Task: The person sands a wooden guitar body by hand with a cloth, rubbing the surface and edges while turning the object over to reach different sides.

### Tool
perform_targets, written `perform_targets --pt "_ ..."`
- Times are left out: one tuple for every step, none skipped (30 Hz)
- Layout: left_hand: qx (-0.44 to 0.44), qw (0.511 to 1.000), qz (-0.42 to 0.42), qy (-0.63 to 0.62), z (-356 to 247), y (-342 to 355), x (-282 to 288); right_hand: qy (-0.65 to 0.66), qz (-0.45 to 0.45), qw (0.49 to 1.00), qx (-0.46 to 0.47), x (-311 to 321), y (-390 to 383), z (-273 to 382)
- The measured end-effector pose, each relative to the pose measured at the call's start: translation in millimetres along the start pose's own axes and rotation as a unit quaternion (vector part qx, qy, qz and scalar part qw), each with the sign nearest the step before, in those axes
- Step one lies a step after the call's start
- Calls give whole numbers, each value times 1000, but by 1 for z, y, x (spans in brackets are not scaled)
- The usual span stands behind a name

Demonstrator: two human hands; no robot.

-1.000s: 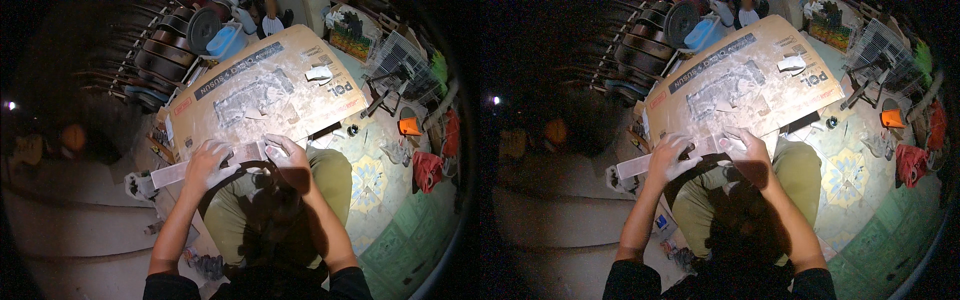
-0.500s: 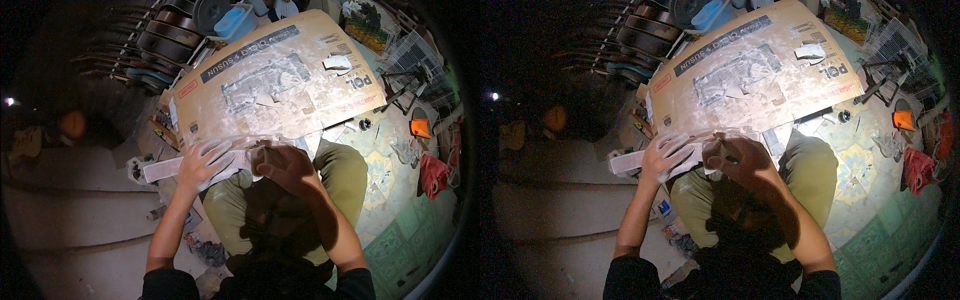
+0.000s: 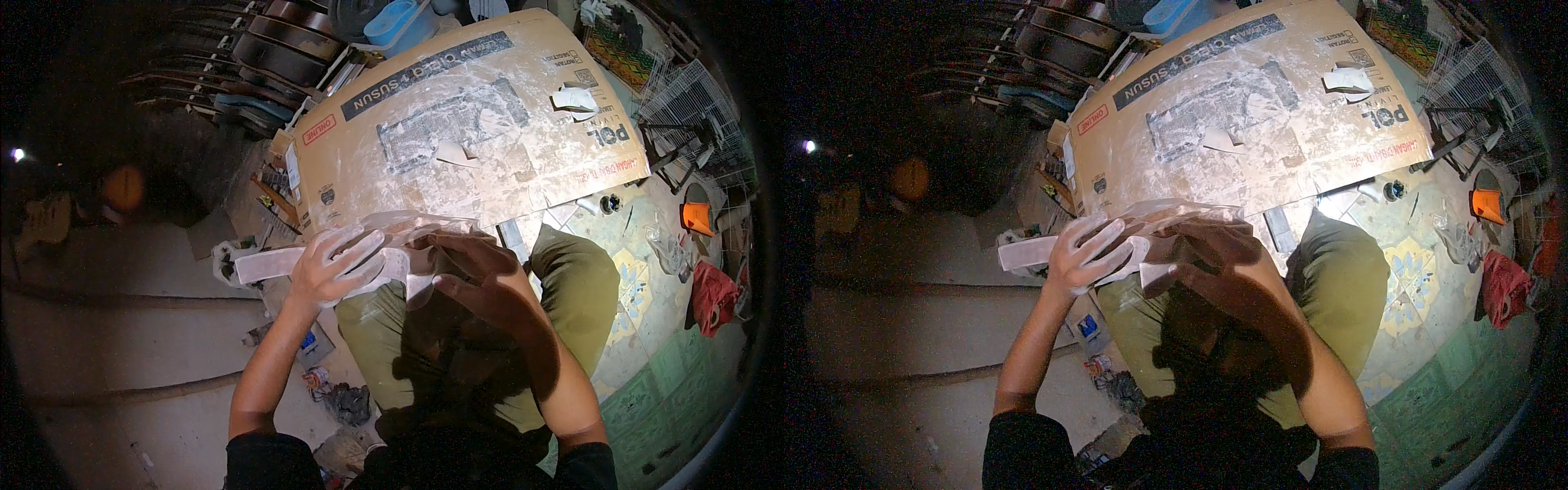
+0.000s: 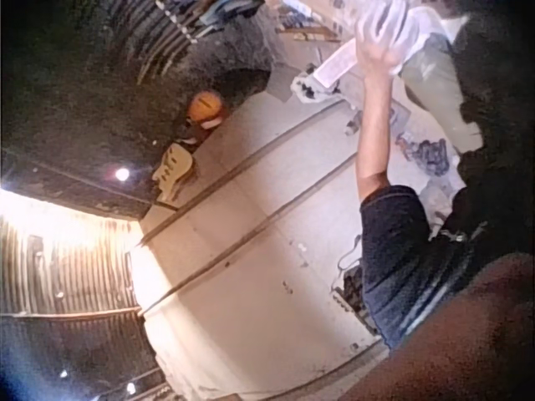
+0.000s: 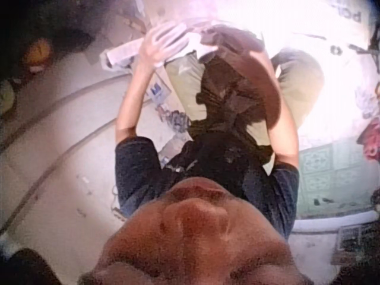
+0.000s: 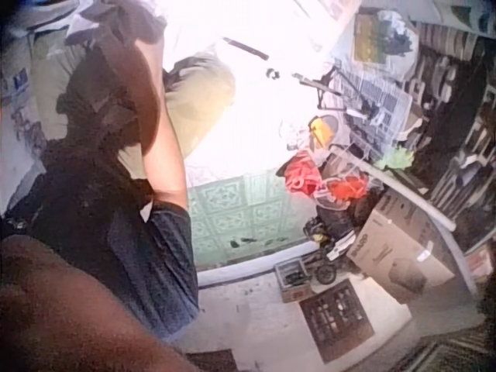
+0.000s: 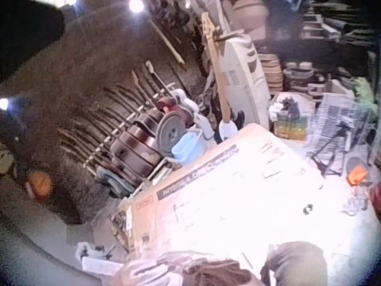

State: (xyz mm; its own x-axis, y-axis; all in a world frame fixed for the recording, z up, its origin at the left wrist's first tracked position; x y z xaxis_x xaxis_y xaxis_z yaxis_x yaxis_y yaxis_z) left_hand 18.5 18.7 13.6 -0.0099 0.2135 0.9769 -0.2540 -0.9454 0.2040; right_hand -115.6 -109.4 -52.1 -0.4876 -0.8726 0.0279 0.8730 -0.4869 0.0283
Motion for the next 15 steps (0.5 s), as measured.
perform_targets --pt "-2 1000 3 2 1 0 0 -17 2 1000 2 0 0 -2" --pt "-7 1000 -4 -1 1 0 0 -33 4 999 4 1 -1 -4" --pt "-11 1000 -11 -4 2 -1 0 -50 6 999 7 0 -1 -6" --pt "-16 1000 -18 -7 2 -3 0 -23 5 1000 -5 -1 -2 -10" --pt "-17 1000 -20 -11 3 -5 -1 3 3 1000 -17 -3 -2 -13" --pt "-16 1000 -21 -16 3 -7 -3 29 2 999 -30 -4 -3 -17" --pt "-16 999 -23 -21 4 -9 -3 35 3 999 -38 -5 -3 -16" --pt "-11 1000 -15 -15 3 -10 -5 41 5 998 -46 -6 -2 -13" --pt "-6 1000 -8 -9 2 -9 -5 46 5 997 -54 -6 -2 -12" --pt "-1 1000 -1 -4 1 -9 -6 52 10 997 -58 -8 -2 -14" --pt "1 1000 1 -6 1 -12 -8 57 15 996 -63 -10 -2 -17" --pt "-1 1000 6 -7 1 -12 -8 65 19 996 -66 -9 -3 -18" --pt "-2 1000 10 -8 1 -11 -9 68 18 996 -61 -8 -3 -17" --pt "-1 1000 9 -12 0 -9 -7 70 17 996 -57 -6 -3 -16" --pt "2 1000 6 -17 0 -10 -6 70 17 996 -54 -6 -2 -16"
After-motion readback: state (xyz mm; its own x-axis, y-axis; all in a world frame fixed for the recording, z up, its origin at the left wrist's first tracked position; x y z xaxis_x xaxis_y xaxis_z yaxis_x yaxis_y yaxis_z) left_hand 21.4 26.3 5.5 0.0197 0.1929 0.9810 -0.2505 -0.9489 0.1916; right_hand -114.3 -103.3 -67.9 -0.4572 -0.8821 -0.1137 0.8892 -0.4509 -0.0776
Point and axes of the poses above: each hand's wrist, its own y-axis towards the middle knuckle, its own x-axis out of the back of the hand, z = x × y, the point moved 9 cm from there along y, towards the middle knuckle, and after that the axes turned 1 degree about -y, right-handed, at the moved point
